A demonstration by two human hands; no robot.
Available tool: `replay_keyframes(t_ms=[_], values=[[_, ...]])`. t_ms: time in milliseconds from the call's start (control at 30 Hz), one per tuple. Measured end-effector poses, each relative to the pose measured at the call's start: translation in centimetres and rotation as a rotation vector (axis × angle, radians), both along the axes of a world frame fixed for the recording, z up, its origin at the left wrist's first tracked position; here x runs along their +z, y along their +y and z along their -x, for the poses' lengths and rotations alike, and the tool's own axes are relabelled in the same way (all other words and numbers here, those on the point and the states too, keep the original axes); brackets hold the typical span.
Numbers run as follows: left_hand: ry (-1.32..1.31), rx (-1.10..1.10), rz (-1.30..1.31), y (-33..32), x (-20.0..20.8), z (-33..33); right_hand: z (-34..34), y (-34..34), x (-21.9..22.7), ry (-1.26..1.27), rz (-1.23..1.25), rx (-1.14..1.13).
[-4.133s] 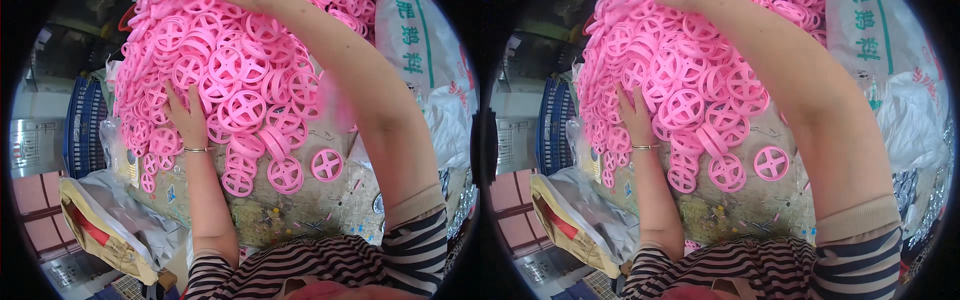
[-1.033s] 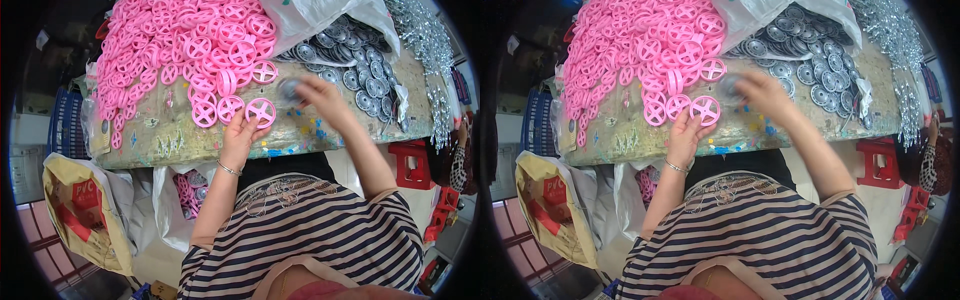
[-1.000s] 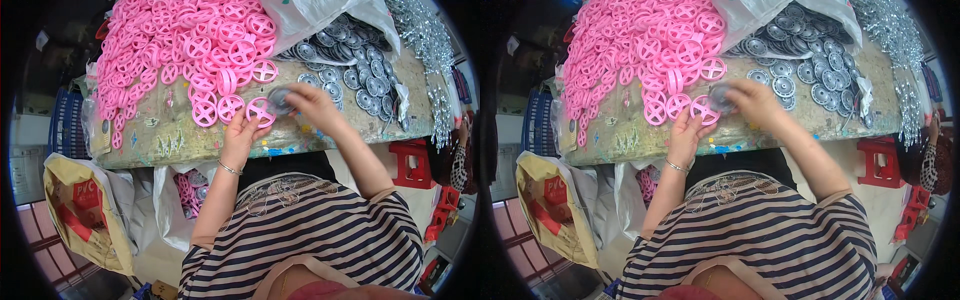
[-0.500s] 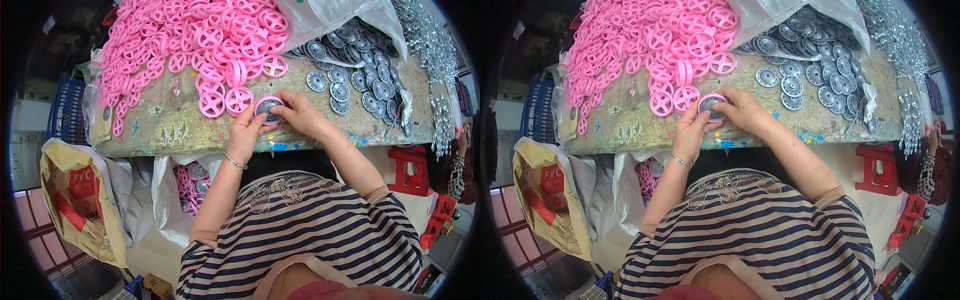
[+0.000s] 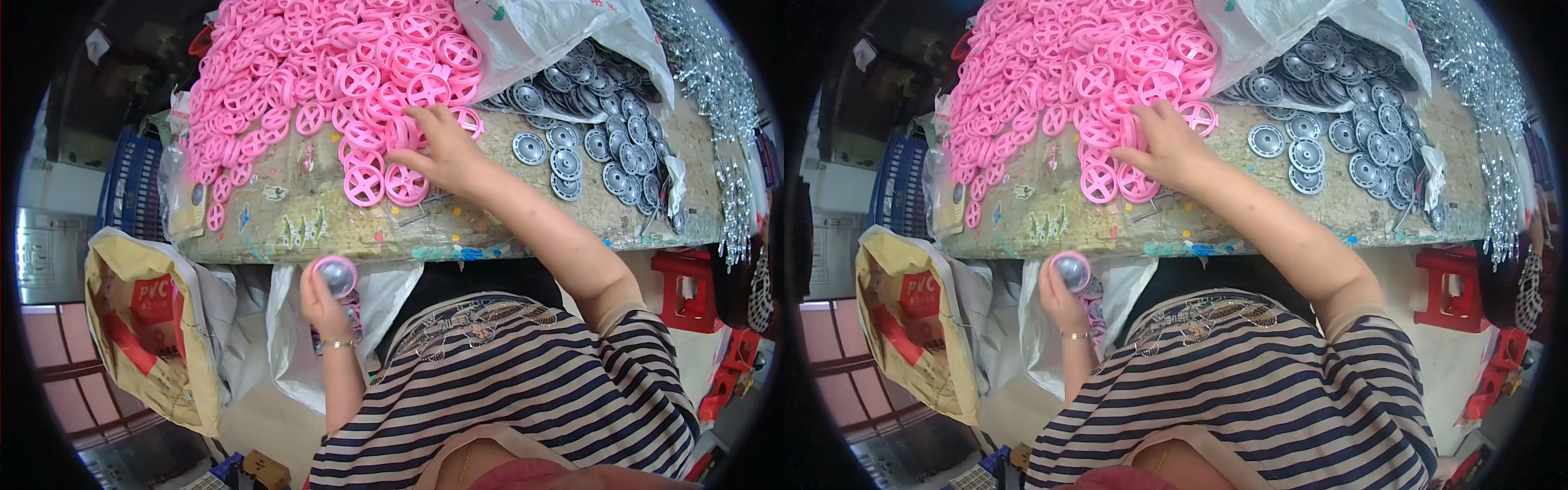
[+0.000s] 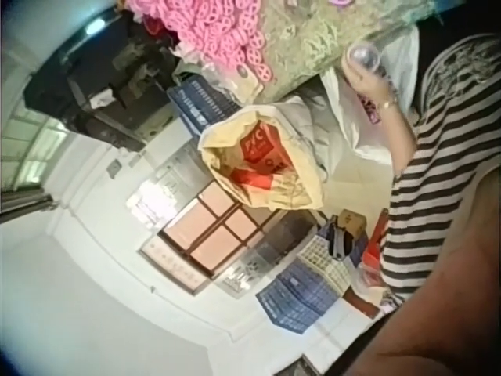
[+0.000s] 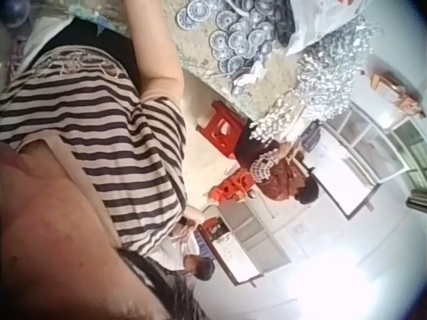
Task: Assembling small plastic and metal components for toys on a workshop workbench.
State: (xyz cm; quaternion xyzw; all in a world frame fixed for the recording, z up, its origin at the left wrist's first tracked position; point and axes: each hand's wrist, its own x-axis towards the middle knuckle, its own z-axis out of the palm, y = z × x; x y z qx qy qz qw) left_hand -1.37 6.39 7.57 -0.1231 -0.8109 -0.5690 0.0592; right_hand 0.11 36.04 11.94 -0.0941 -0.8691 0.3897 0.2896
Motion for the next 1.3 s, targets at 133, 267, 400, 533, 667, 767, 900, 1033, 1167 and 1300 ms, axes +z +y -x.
replay_keyframes(t_ms=[133, 267, 400, 533, 667, 767, 900, 1033, 1167, 1300], values=[[0.104, 0.005, 0.444, -7.8, -2.3, 0.7, 3.0, 0.6, -0.8, -0.17, -0.199, -0.067], [0.048, 0.085, 0.428, -7.5, -2.0, 0.1, 2.7, 2.2, -1.8, -0.144, -0.183, -0.008], [0.038, -0.086, 0.16, -1.8, -0.7, 0.1, 1.0, 3.1, -0.6, -0.102, -0.044, -0.077], [-0.141, -0.409, -0.159, 6.1, 1.0, -1.1, -2.9, 1.7, 1.7, -0.202, 0.521, 0.046], [0.263, -0.646, -0.033, 13.7, 2.5, -1.7, -7.2, -2.1, 2.3, -0.141, 0.181, 0.064], [0.426, -0.726, 0.123, 15.3, 1.2, -1.8, -9.2, -2.2, 0.4, -0.14, 0.229, 0.062], [0.415, -0.763, 0.078, 16.2, 0.9, -2.4, -11.3, -0.9, 0.8, -0.219, 0.122, 0.131], [0.08, -0.827, 0.041, 16.2, 0.8, -2.8, -11.7, 1.2, -0.3, -0.162, 0.134, 0.153], [-0.43, -0.668, -0.316, 15.8, -0.3, -2.3, -12.0, 8.0, -1.3, -0.311, -0.221, -0.207], [-0.688, -0.645, -0.541, 15.9, 0.1, -1.6, -11.6, 11.0, -2.2, -0.372, -0.339, -0.197]])
